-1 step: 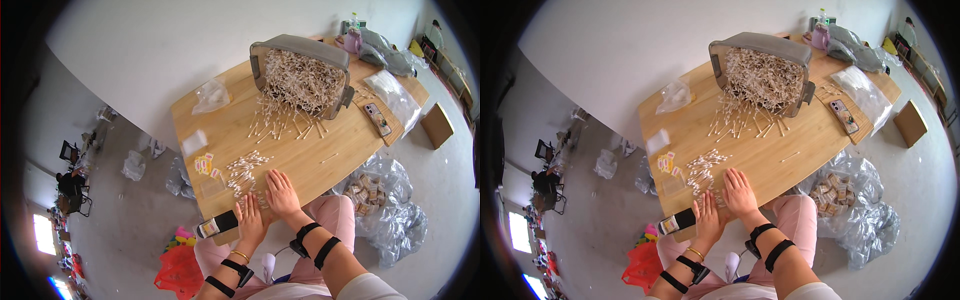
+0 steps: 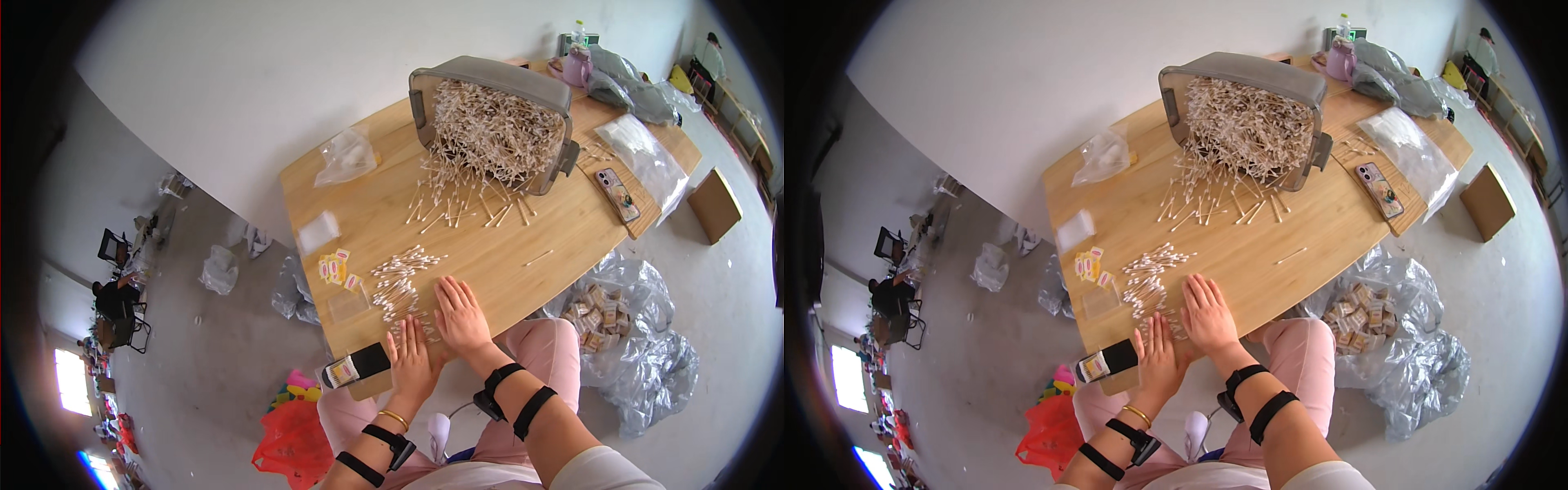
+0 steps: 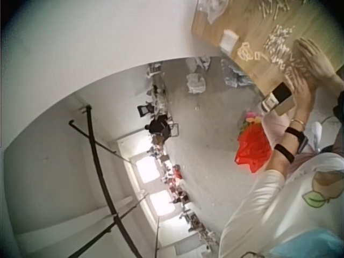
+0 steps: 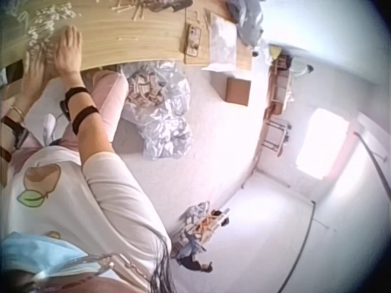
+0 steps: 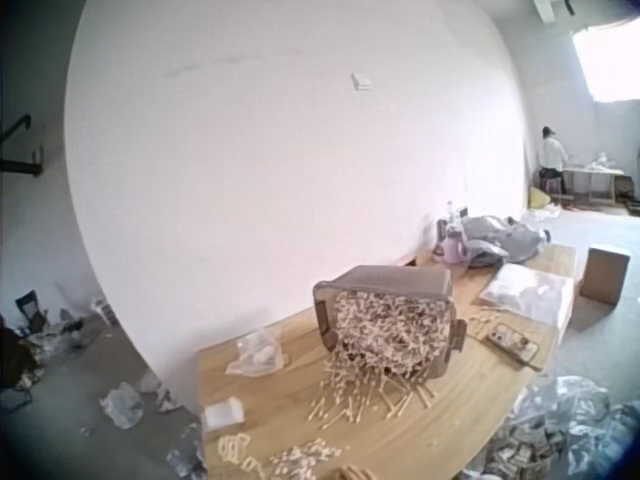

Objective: Sorting and aligning cotton swabs on a wooden table.

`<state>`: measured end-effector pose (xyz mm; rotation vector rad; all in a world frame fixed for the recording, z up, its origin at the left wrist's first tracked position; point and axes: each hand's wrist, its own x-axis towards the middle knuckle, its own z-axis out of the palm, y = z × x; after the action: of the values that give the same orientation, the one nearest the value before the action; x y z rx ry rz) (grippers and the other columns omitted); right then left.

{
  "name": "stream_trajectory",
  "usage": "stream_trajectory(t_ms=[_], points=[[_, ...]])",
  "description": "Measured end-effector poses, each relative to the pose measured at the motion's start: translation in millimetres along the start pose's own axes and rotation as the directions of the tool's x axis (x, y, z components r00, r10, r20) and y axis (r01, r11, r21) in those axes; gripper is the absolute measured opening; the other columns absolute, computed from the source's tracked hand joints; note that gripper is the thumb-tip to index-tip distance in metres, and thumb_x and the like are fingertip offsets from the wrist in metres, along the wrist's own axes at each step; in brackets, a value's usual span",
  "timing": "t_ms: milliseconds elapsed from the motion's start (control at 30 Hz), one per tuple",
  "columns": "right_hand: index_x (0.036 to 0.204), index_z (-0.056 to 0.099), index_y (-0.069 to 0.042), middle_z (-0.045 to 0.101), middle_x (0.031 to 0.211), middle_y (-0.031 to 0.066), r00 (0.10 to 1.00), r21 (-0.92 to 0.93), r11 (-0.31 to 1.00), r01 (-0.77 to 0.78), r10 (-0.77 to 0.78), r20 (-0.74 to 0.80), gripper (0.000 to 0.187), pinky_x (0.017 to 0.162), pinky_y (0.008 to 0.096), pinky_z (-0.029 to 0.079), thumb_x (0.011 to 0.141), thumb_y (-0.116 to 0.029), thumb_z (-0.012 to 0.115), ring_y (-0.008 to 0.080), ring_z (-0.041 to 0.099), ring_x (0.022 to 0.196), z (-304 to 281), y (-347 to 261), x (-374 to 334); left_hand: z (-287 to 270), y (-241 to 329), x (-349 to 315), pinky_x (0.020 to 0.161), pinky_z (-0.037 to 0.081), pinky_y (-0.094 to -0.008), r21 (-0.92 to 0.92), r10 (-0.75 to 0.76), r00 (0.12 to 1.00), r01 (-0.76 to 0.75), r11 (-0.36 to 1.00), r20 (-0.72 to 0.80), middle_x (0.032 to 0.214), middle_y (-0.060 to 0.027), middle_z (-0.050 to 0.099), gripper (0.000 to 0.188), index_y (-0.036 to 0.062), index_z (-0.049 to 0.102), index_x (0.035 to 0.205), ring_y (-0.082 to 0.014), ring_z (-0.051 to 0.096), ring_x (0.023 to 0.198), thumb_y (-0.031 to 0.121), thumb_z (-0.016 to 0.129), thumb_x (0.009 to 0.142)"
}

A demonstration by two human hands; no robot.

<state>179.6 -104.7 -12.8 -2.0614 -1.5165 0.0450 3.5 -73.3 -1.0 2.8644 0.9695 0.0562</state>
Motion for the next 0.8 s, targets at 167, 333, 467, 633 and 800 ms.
stream_trajectory(t_ms=[167, 333, 467, 633, 800], points=[[0.149, 0.047, 0.003, 0.044, 0.158, 0.0171, 1.0, -0.008, 1.0, 0.007, -0.007, 0.002, 0.057, 0.128, 0.0445, 0.023, 0.1, -0.025, 0.053, 0.0295, 0.034, 0.152, -1.8, -1.1, -1.1, -0.2, 9.2, -15.9, 0.127, 0.004, -0.0594, -0.048, -0.005, 1.0, 0.004, 0.999, -0.016, 0.169, -0.0273, 0.019, 0.095, -0.0098, 0.022, 0.16, -0.0381, 0.013, 0.16, 0.053, 0.057, 0.098], [0.149, 0.047, 0.003, 0.044, 0.158, 0.0172, 1.0, -0.013, 1.0, 0.009, -0.009, 0.001, 0.056, 0.128, 0.0447, 0.023, 0.101, -0.026, 0.052, 0.0295, 0.034, 0.152, -1.4, -1.4, -1.1, 0.3, 16.3, -20.8, 0.127, 0.005, -0.0591, -0.037, -0.044, 0.999, 0.044, 0.998, -0.001, 0.169, -0.0272, 0.02, 0.095, -0.0094, 0.023, 0.16, -0.0389, 0.015, 0.159, 0.056, 0.055, 0.099], [0.149, 0.047, 0.003, 0.043, 0.158, 0.0173, 1.0, -0.012, 1.0, 0.008, -0.008, 0.017, 0.056, 0.128, 0.0448, 0.022, 0.101, -0.026, 0.051, 0.0295, 0.034, 0.152, -1.6, -0.9, -0.4, 1.2, 21.3, -28.3, 0.127, 0.006, -0.0592, -0.012, -0.038, 0.999, 0.039, 0.999, 0.037, 0.169, -0.0271, 0.021, 0.095, -0.0096, 0.023, 0.159, -0.039, 0.016, 0.159, 0.058, 0.051, 0.1], [0.149, 0.047, 0.003, 0.043, 0.159, 0.0174, 1.0, -0.008, 1.0, 0.007, -0.007, 0.021, 0.056, 0.128, 0.0448, 0.022, 0.101, -0.026, 0.051, 0.0295, 0.033, 0.152, -3.2, -1.0, -0.5, 4.1, 23.7, -34.1, 0.126, 0.007, -0.0601, -0.026, -0.026, 0.999, 0.027, 0.999, 0.027, 0.168, -0.0272, 0.023, 0.095, -0.01, 0.024, 0.159, -0.0396, 0.017, 0.158, 0.06, 0.049, 0.1], [0.148, 0.048, 0.002, 0.045, 0.157, 0.0174, 1.0, 0.007, 1.0, 0.01, -0.009, -0.004, 0.055, 0.127, 0.0448, 0.024, 0.101, -0.024, 0.052, 0.0297, 0.035, 0.151, -2.5, -2.2, -0.3, 6.5, 9.5, -14.1, 0.126, 0.006, -0.0603, -0.012, -0.031, 0.999, 0.031, 0.999, -0.035, 0.168, -0.0274, 0.023, 0.095, -0.01, 0.024, 0.159, -0.0394, 0.016, 0.159, 0.059, 0.05, 0.1]])
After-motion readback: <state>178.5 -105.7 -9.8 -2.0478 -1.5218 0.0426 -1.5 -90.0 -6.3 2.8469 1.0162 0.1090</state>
